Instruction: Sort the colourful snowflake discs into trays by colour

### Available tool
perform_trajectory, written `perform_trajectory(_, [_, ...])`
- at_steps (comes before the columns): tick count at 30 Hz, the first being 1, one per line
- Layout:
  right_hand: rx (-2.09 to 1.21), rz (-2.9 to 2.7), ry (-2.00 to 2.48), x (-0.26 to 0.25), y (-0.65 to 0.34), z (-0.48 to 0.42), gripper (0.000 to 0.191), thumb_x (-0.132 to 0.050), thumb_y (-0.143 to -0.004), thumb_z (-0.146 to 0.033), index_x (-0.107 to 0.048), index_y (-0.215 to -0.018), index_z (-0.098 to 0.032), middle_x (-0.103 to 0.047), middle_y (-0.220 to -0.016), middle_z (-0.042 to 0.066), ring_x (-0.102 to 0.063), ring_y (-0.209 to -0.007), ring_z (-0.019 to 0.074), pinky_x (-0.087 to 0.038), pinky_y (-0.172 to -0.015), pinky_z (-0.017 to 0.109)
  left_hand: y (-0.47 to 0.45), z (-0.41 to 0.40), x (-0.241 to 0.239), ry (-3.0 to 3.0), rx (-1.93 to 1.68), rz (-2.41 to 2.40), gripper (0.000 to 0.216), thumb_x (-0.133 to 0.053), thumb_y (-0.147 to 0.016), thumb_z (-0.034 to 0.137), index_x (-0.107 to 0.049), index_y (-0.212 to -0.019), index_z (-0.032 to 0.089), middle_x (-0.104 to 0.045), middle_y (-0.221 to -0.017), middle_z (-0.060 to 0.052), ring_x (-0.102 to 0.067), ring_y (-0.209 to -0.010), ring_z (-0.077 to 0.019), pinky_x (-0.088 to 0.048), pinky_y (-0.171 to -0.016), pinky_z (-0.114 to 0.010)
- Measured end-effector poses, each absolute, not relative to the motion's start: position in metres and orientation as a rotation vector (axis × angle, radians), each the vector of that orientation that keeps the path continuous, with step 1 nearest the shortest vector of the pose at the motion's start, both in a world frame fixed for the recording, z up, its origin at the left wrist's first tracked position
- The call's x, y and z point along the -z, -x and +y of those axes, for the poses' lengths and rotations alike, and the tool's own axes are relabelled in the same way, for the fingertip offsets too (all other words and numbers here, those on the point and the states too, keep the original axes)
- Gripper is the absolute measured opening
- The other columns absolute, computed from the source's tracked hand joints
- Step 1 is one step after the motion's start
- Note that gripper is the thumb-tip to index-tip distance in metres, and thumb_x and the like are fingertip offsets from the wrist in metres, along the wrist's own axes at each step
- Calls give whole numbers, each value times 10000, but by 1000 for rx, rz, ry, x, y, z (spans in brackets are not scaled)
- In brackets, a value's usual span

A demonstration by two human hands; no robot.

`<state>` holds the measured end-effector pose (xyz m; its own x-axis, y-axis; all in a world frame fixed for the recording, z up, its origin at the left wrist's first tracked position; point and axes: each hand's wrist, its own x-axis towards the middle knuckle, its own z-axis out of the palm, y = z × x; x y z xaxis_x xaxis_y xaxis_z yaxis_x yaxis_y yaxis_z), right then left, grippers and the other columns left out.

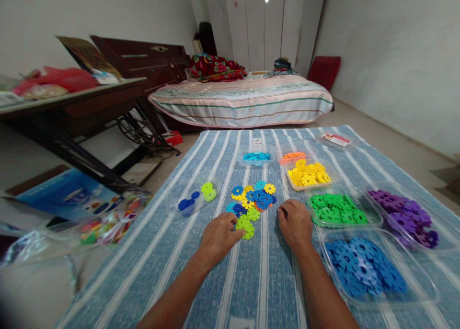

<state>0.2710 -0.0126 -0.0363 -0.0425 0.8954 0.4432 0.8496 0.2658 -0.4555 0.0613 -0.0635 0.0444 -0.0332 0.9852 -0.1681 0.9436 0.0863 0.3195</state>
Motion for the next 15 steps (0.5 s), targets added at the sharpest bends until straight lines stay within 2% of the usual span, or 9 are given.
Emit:
perform_trajectory(7, [-94, -1871, 1573, 36, -271, -12, 207, -481, -803, -275, -658, -745, -184, -637, -851, 53, -528, -805, 185, -388, -749, 300, -62, -61, -42, -1857, -202, 2002, 338, -617, -690, 356, -585, -995, 213, -632, -809, -12, -589, -787, -174, -354, -627, -248])
perform_trajectory(15, [-98, -1883, 1574, 37, -272, -12, 215, -475, -801, -276, -663, -748, -186, -636, -858, 52, -532, -808, 184, -388, -753, 303, -67, -64, -39, -1783, -400, 1932, 170, -654, -624, 251, -536, -730, 189, -570, -731, 26, -525, -688, -123, -332, -592, -224])
